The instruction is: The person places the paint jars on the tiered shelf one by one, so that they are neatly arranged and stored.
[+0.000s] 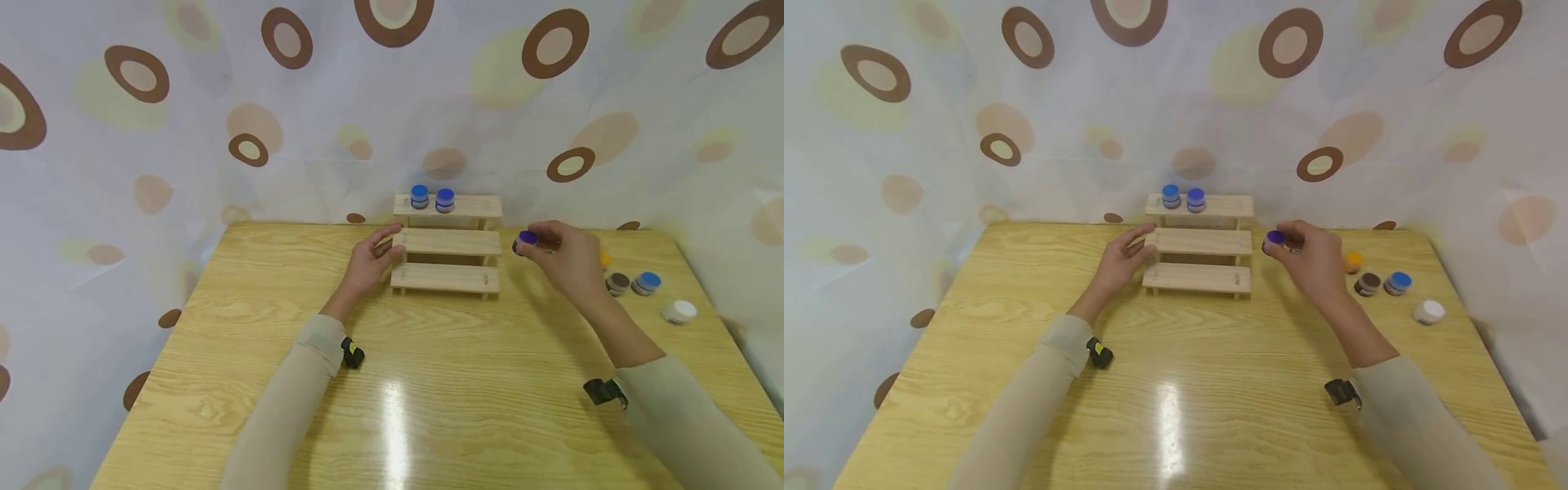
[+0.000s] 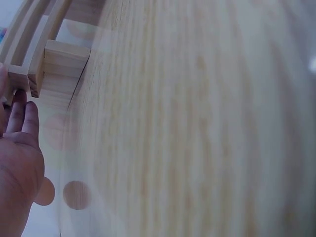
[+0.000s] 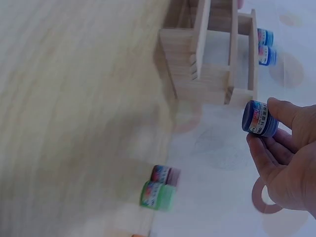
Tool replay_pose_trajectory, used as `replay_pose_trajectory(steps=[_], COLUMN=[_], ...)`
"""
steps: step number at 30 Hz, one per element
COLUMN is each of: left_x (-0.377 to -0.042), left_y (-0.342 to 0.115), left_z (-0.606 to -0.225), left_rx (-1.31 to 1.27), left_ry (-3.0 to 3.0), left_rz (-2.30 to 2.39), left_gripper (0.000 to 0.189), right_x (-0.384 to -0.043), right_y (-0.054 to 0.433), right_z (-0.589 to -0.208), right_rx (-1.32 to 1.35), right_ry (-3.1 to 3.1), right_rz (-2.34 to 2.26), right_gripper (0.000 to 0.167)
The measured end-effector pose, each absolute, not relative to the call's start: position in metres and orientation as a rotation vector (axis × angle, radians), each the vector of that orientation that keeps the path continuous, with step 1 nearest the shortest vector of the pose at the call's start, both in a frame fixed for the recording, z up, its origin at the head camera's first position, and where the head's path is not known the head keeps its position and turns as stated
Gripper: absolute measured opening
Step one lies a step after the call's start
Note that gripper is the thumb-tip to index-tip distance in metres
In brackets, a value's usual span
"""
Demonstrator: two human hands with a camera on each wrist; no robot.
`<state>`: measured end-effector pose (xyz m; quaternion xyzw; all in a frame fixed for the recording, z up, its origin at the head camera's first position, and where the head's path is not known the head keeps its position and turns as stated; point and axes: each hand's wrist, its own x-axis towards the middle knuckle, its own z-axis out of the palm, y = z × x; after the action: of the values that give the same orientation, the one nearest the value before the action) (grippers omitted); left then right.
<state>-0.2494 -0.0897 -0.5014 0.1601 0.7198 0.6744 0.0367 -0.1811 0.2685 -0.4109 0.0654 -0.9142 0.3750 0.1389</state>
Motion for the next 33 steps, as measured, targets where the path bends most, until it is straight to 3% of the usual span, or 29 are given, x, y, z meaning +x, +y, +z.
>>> replay_pose_trajectory(steps=[23,33], left_x=[-0.251,-0.248], left_y=[-0.085,-0.089], left_z=[-0.498,-0.498], left_rx=[0.462,0.474], left_ry=[2.204,2.215], left_rz=[2.080,2.063], left_gripper=[0.048,0.048], right_x=[-0.253,-0.266], right_y=[0.224,0.208], right_z=[-0.393,-0.393], right_rx=[0.148,0.114], right_ry=[-2.551,-2.553], right_rz=[1.203,1.269], right_gripper=[0.039,0.037])
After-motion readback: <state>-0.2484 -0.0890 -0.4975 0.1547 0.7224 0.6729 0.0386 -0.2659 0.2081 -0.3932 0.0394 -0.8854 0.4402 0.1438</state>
